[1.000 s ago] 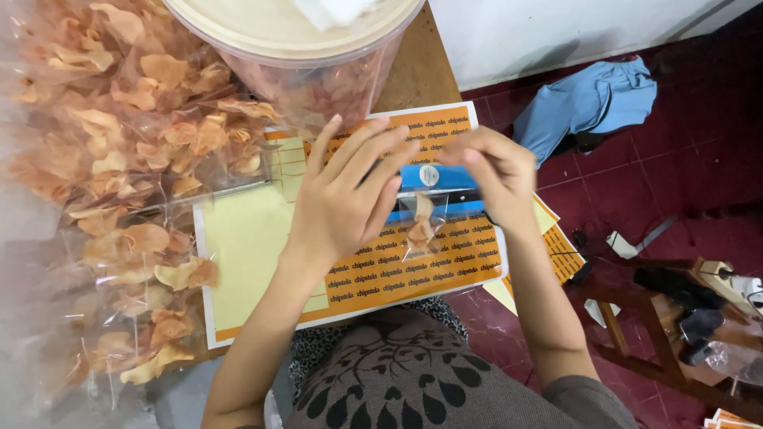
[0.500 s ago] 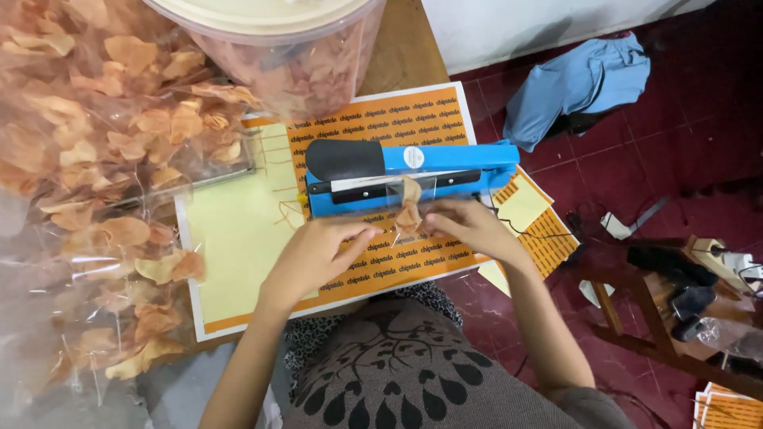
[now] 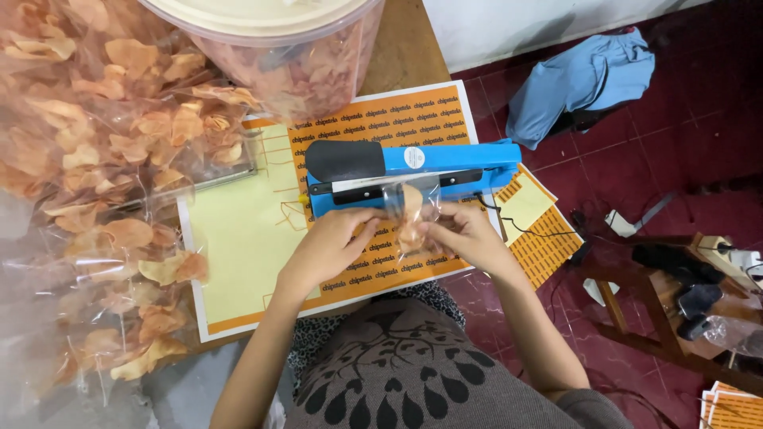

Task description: Sealing small plastic bags of snacks using a manual impulse heat sealer.

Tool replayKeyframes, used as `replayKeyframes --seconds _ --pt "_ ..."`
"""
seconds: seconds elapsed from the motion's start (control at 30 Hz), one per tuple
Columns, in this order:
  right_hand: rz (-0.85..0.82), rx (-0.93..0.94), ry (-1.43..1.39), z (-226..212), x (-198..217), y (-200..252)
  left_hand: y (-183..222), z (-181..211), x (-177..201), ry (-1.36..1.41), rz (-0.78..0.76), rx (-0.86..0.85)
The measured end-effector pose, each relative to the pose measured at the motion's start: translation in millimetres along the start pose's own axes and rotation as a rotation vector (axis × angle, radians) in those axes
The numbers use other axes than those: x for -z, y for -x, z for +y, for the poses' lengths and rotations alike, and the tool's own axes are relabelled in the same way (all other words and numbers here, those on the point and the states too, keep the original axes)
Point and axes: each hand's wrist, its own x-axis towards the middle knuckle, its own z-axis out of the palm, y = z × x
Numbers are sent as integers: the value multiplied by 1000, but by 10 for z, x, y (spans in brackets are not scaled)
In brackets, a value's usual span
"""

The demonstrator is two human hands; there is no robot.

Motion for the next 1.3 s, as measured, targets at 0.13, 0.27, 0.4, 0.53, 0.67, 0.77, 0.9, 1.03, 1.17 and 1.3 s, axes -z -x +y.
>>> replayKeyframes --seconds 0.13,0.27,0.4,0.53,0.67,0.77,0.9,1.03,1.17,1.3 --pt "-66 -15 70 -197 -66 31 31 -90 -21 164 -28 -23" --pt "-90 -5 139 -328 -146 13 87 -168 -34 402 -44 -104" --pt "-161 -5 220 -369 -195 -24 190 -148 -29 537 92 -101" --pt "-216 20 206 -472 -348 -75 279 -224 -79 606 225 -82" --pt "-257 27 196 -498 -481 -112 409 -309 -101 601 339 -38" --pt "-290 41 211 -467 -563 -149 495 -385 -95 626 397 -23" --pt "-355 55 224 -399 -674 -240 576 -484 -104 670 490 -3" --pt "-390 27 184 -451 -808 -289 668 -606 -93 690 552 39" --pt "-417 51 169 -403 -948 -350 768 -610 -58 766 679 106" --pt "-419 78 206 -296 -1090 -399 883 -678 -13 776 748 128"
